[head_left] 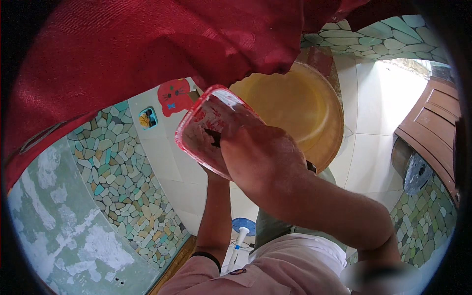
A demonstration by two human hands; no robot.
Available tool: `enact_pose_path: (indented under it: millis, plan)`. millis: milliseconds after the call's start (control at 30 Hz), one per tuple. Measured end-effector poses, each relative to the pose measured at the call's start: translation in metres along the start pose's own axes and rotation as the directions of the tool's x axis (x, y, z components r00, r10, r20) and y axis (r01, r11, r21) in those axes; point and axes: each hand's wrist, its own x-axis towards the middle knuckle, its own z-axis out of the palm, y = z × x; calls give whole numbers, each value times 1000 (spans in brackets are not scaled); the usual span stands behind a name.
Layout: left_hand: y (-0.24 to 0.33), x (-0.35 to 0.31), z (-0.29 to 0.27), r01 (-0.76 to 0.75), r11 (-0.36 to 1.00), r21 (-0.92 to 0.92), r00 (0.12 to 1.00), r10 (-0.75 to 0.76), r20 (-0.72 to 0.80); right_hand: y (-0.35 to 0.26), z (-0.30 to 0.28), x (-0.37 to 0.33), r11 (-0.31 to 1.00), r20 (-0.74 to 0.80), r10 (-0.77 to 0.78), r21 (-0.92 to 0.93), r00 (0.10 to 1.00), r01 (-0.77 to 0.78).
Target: Cleaning a plastic container by rinsing it in a bucket and scrubbing with a brush.
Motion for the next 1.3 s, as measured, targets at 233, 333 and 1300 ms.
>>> enact_pose_path:
  millis: [233, 333, 1300]
  plan:
    - [3, -3, 1, 5, 999, -33, 1000, -4, 2, 1, -8, -1, 981, 100, -151, -107, 983, 161]
    - [13, -6, 2, 10, 999, -50, 1000, -10, 6, 9, -13, 4, 990, 183, -101, -76, 978, 117]
    - [7, 7, 4, 49, 984, -170, 999, -48, 12, 14, 9, 15, 987, 144, -30, 162, 989, 7]
